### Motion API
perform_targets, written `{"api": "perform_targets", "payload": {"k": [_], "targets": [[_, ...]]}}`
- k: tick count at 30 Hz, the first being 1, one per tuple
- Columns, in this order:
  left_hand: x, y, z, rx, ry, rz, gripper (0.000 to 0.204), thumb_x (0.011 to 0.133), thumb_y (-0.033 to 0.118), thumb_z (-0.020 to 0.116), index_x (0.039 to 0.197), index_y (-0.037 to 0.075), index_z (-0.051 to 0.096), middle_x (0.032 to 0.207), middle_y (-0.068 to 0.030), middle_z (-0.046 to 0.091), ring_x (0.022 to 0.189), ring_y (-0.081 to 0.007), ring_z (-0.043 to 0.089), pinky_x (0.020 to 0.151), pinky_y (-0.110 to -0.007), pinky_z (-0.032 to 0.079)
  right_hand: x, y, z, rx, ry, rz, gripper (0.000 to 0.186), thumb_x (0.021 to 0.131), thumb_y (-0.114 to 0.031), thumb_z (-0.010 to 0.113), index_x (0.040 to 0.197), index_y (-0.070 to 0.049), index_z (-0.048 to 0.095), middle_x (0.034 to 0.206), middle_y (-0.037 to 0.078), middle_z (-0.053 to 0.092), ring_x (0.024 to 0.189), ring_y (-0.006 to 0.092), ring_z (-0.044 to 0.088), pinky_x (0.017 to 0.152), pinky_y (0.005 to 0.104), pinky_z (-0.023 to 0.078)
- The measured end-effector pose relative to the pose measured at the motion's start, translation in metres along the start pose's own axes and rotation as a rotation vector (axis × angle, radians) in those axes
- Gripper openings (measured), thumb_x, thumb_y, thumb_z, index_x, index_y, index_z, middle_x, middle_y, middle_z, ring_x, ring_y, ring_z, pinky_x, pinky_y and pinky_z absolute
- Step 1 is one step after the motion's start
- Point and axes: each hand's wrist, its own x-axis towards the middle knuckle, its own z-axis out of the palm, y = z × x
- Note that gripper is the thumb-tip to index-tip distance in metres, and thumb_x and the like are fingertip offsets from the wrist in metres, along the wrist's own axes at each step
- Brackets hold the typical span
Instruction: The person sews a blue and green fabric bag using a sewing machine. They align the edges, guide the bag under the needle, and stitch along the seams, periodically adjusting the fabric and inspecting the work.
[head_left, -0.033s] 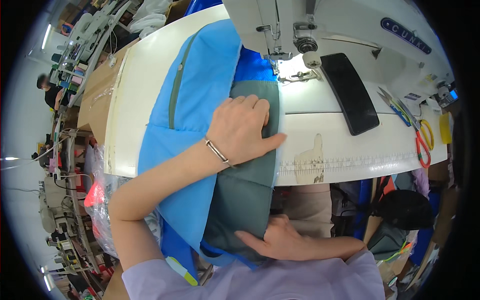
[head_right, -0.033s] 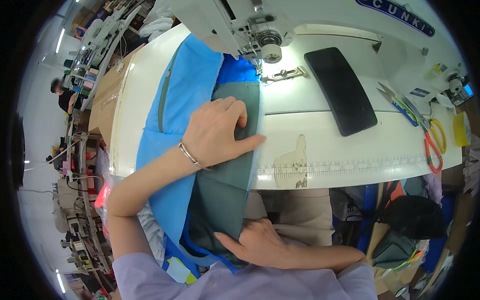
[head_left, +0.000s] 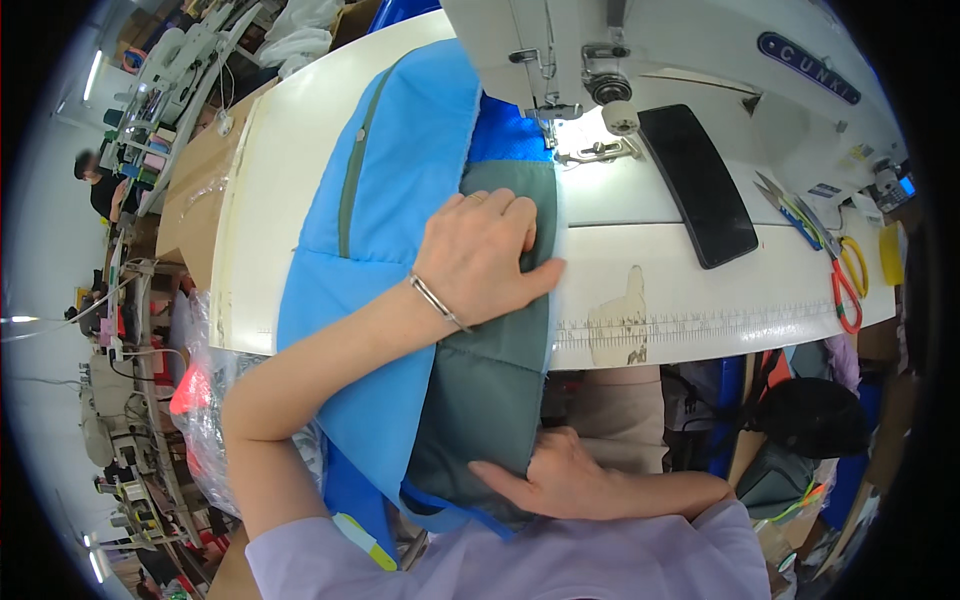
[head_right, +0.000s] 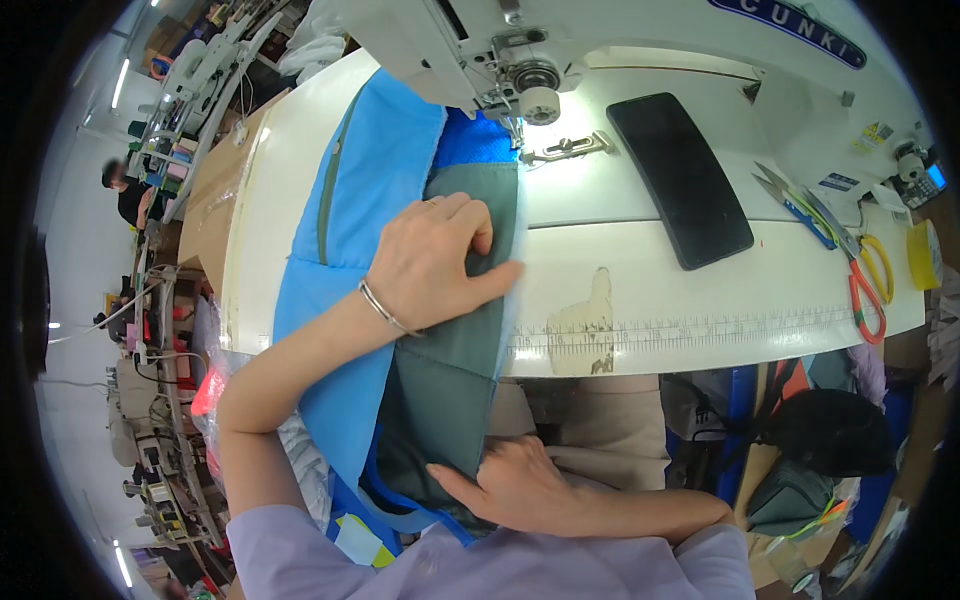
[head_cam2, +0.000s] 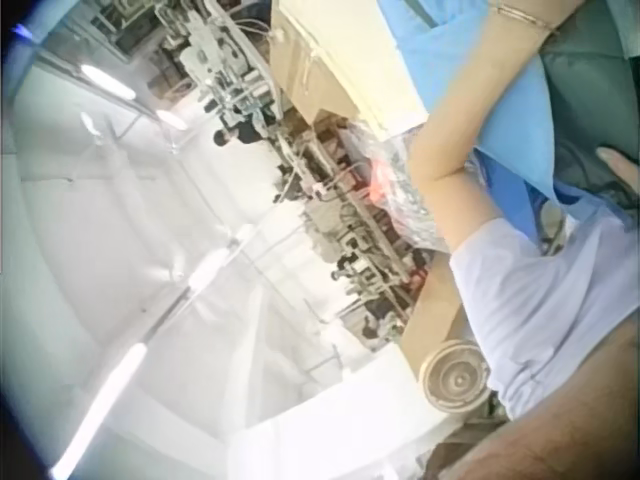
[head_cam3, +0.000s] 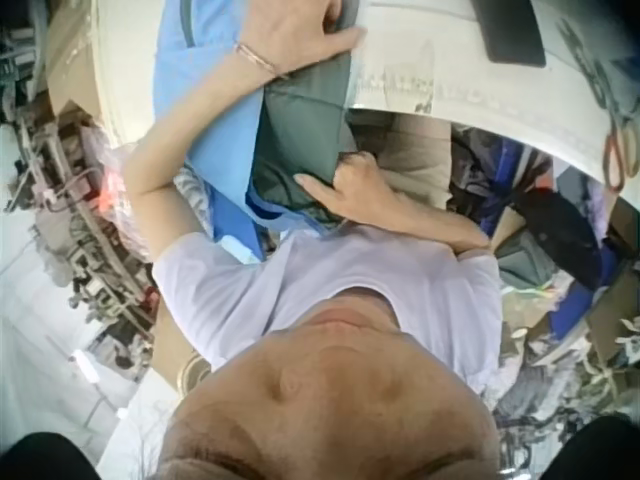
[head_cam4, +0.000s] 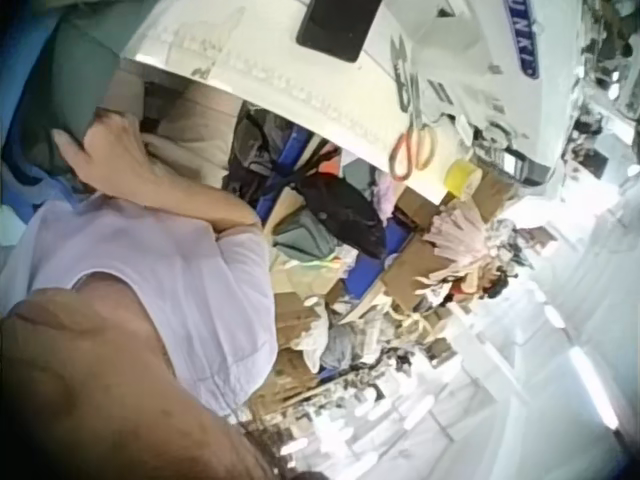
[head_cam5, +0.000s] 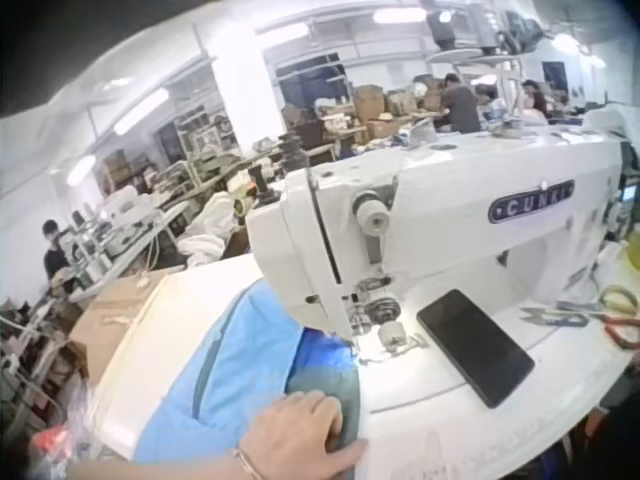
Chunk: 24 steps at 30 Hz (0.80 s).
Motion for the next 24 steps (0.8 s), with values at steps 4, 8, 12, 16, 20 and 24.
{"api": "perform_targets", "payload": {"k": [4,8,12,16,20,24], "targets": [[-0.011,-0.018,0.012,-0.165,0.069,0.032,0.026,0.080,0.020,0.077,0.076,0.007,0.056,0.074,-0.0066,0.056,0.067,-0.0258,0.057,0.063,-0.038,0.042,0.002,-0.012,-0.015,-0.047,-0.139,0.081,0.028,0.094,-0.026,0.075,0.095,0.002,0.071,0.077,0.019,0.071,0.064,0.0366,0.071,0.061,0.0432,0.057],[-0.013,-0.024,0.011,-0.241,0.089,0.050,0.020,0.085,0.014,0.074,0.079,0.005,0.057,0.074,-0.0073,0.055,0.064,-0.0223,0.053,0.062,-0.036,0.040,-0.008,-0.009,-0.008,0.024,-0.025,0.032,0.043,0.098,-0.038,0.068,0.097,0.005,0.068,0.073,0.019,0.067,0.060,0.0359,0.067,0.056,0.0453,0.053],[-0.009,-0.028,0.014,-0.271,0.085,0.045,0.020,0.087,0.016,0.074,0.079,0.005,0.059,0.074,-0.0076,0.055,0.065,-0.0225,0.053,0.061,-0.037,0.039,-0.018,-0.008,-0.003,-0.030,0.020,0.022,0.044,0.099,-0.039,0.067,0.097,0.005,0.068,0.074,0.019,0.067,0.061,0.0360,0.066,0.058,0.0457,0.054],[-0.012,-0.029,0.008,-0.226,0.055,0.093,0.034,0.083,0.030,0.081,0.072,0.010,0.057,0.072,-0.0050,0.057,0.067,-0.0264,0.055,0.064,-0.040,0.040,-0.015,-0.011,-0.042,-0.327,-0.175,0.001,0.034,0.098,-0.031,0.068,0.096,0.003,0.069,0.076,0.016,0.068,0.062,0.0341,0.066,0.059,0.0447,0.055],[-0.009,-0.020,0.007,-0.148,0.009,0.176,0.038,0.080,0.031,0.085,0.070,0.010,0.054,0.071,-0.0037,0.051,0.069,-0.0235,0.049,0.065,-0.037,0.036,0.019,-0.015,-0.109,-0.411,0.215,-0.239,0.015,0.091,-0.015,0.074,0.096,-0.002,0.071,0.080,0.011,0.070,0.072,0.0302,0.069,0.064,0.0419,0.057],[-0.013,-0.011,0.003,-0.100,0.015,0.194,0.039,0.078,0.031,0.085,0.071,0.011,0.053,0.074,-0.0034,0.049,0.069,-0.0238,0.046,0.067,-0.037,0.035,0.076,0.002,-0.143,-0.643,0.240,-0.372,0.019,0.084,-0.007,0.076,0.102,-0.002,0.072,0.102,0.011,0.071,0.091,0.0271,0.070,0.078,0.0383,0.058]]}}
